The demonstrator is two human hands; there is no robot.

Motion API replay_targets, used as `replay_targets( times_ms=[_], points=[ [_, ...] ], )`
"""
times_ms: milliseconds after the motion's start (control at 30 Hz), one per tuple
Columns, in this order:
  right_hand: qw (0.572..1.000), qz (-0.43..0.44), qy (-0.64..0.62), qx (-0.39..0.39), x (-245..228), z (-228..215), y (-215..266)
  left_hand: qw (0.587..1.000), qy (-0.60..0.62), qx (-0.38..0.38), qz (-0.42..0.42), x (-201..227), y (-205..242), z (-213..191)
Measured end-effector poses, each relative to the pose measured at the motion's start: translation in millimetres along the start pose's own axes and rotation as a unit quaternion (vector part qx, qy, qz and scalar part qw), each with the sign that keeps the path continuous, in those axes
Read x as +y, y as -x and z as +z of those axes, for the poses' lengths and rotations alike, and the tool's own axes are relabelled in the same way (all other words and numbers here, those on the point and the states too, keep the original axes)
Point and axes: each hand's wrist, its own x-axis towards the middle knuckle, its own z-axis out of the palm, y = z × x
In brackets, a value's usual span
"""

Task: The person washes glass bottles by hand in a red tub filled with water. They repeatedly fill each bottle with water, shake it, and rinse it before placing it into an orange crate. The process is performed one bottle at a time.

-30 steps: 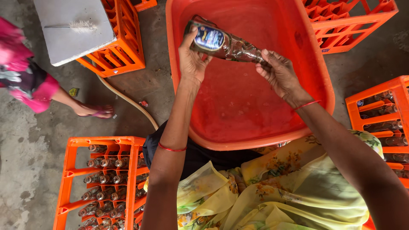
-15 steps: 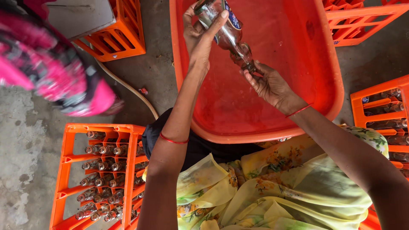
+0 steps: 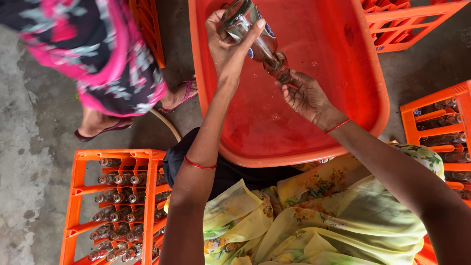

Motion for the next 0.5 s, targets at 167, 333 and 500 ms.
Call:
replay_targets(
  times_ms=[167, 333, 500],
  points=[
    [0.991, 0.101, -0.085, -0.011, -1, -9, -7, 0.996, -0.036, -0.056, 0.065, 22, 7, -1],
    [0.984, 0.109, -0.089, -0.110, 4, -11, -18, 0.949, -0.171, -0.150, 0.218, 57, 15, -12],
    [0.978, -0.130, 0.128, -0.102, -24, 38, -11, 0.867, -0.402, -0.157, 0.249, 118, 14, -55]
  ],
)
